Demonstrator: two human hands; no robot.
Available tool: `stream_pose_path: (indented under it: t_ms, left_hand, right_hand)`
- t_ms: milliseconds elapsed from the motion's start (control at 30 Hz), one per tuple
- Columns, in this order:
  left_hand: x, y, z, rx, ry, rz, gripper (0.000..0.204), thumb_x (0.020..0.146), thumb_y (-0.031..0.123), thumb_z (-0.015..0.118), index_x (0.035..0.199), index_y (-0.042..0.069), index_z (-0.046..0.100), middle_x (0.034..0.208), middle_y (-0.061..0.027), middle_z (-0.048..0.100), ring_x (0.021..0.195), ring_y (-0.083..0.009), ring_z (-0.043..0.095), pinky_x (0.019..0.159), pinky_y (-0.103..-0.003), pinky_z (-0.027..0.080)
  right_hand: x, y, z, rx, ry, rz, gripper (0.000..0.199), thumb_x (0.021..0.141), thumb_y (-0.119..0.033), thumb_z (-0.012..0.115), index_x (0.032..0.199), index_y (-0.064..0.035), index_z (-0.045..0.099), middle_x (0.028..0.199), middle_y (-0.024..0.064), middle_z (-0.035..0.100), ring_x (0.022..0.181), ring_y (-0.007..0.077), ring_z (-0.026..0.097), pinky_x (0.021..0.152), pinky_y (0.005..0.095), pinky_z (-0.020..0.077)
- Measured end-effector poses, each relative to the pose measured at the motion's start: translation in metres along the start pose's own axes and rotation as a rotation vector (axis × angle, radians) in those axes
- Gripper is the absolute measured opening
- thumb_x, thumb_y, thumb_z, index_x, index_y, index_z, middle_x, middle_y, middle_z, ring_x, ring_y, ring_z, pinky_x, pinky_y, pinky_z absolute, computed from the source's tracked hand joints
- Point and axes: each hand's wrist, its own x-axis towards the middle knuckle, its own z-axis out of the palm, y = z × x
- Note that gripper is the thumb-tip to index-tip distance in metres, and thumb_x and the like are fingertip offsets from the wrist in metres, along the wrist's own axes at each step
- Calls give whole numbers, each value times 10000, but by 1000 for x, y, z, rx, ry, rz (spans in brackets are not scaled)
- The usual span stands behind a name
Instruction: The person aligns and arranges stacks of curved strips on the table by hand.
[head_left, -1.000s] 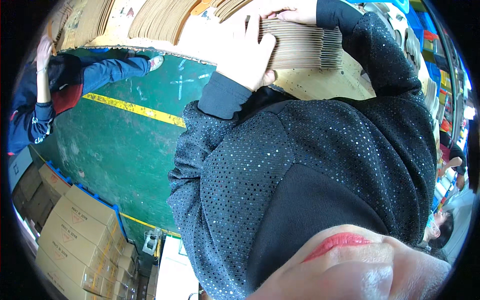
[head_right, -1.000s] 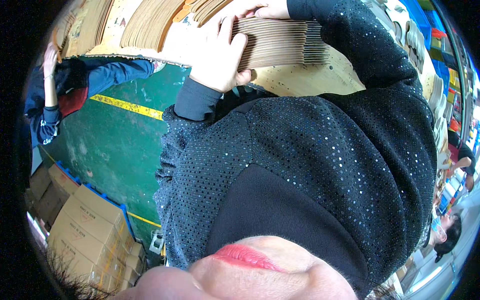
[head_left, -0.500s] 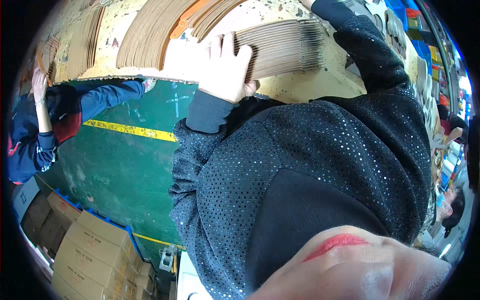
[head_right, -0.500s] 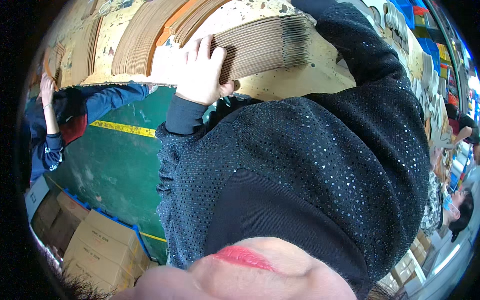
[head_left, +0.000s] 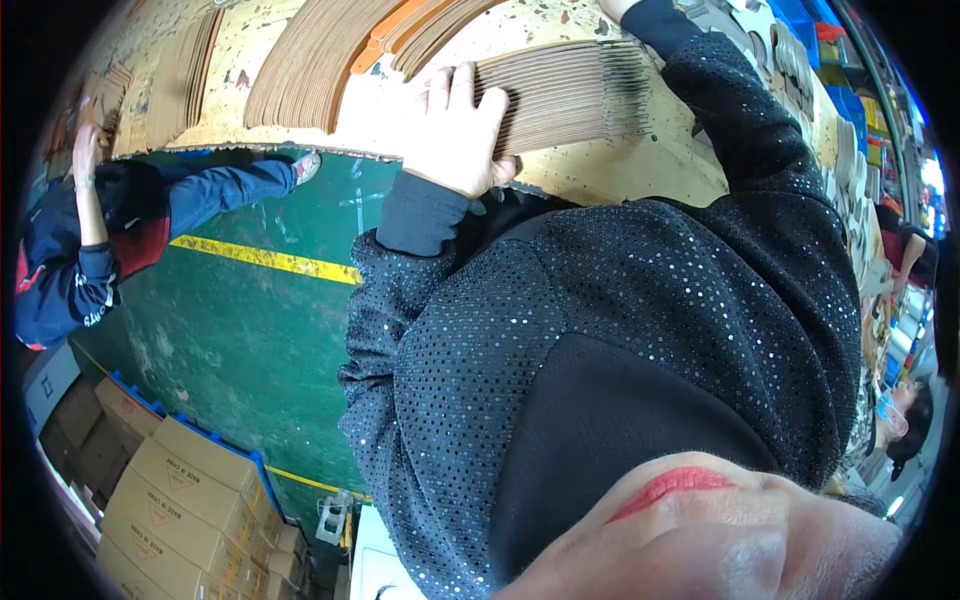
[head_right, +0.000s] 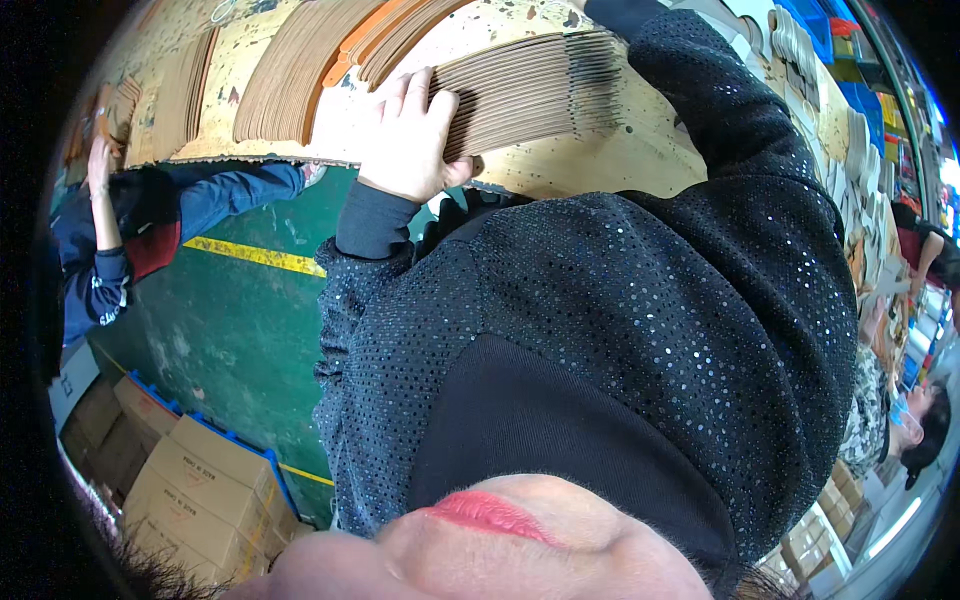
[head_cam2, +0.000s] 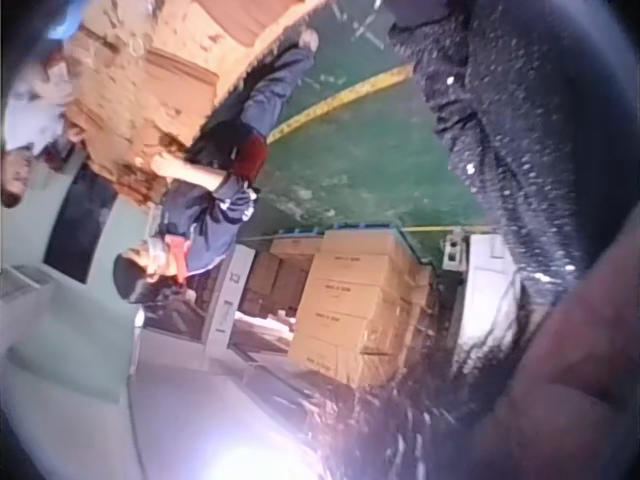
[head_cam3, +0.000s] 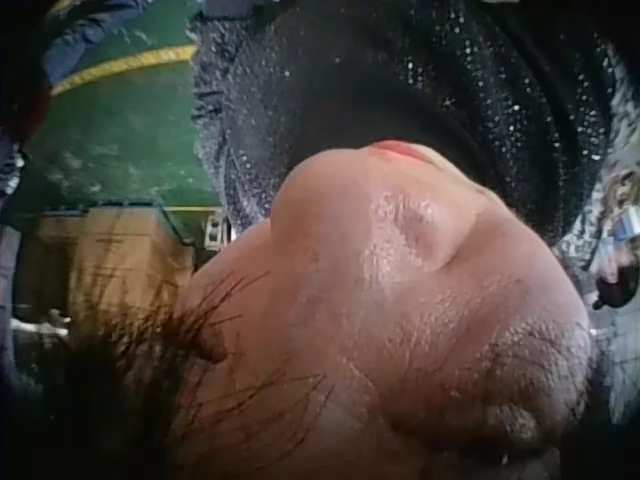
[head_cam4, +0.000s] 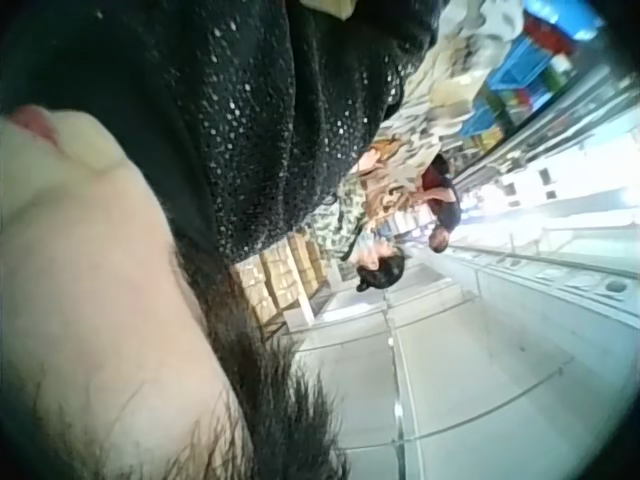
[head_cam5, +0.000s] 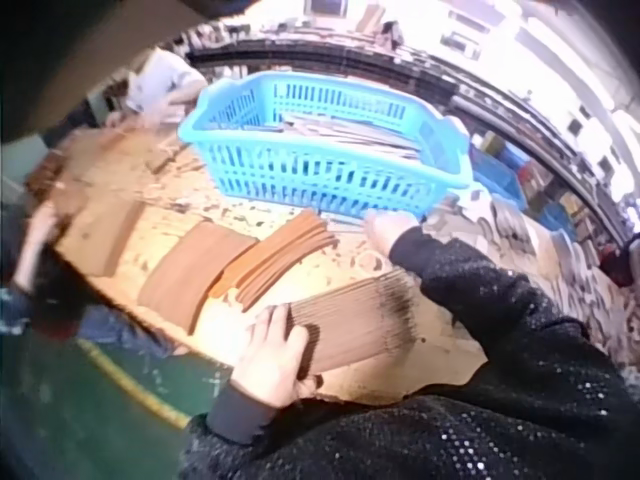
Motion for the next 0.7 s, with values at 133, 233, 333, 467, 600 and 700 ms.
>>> stream_pose_path:
  t_ms: [133,233,333,467,600,700]
  left_hand:
    - [-3,1,2,1,40,-14,676,622,338,811,1209,97,576,1396,-314,503,1304,-494,495,1066,-595,427]
    - [-4,4,-1,5,42,-13,681,617,334,817,1211,102,577,1379,-313,506,1305,-486,497,1061,-594,430]
    - [0,4,0,44,14,-16,721,622,365,829,1232,83,567,1432,-303,486,1338,-474,472,1057,-576,437]
    - [-3,7,-1,4,26,-29,711,619,361,822,1222,88,562,1408,-294,487,1331,-466,471,1042,-576,444]
    - [-6,6,6,4,57,-28,702,628,357,816,1224,89,559,1403,-297,471,1313,-472,470,1048,-574,440]
    - [-6,6,5,-2,56,-31,697,624,357,811,1216,85,562,1400,-304,469,1310,-479,467,1047,-576,438]
  right_hand:
    - [-16,-21,-40,156,316,-232,95,911,-167,606,865,-94,647,858,121,679,796,355,678,689,474,542]
    - [-16,-55,-64,365,238,-685,65,850,-148,655,888,-95,656,882,113,635,885,354,638,768,465,525]
    - [-20,-70,-45,368,-151,-657,101,879,-162,637,919,-87,690,875,121,674,903,354,657,792,464,527]
    - [-14,-65,-28,616,-201,-786,162,916,-201,633,964,-90,741,944,127,725,919,352,679,841,458,539]
    - [-16,-71,-37,732,-307,-721,186,943,-211,654,1025,-87,765,999,129,739,962,320,692,886,419,544]
    - [-12,-69,-47,827,-446,-682,188,948,-195,671,1053,-70,764,1008,124,744,971,282,697,889,387,542]
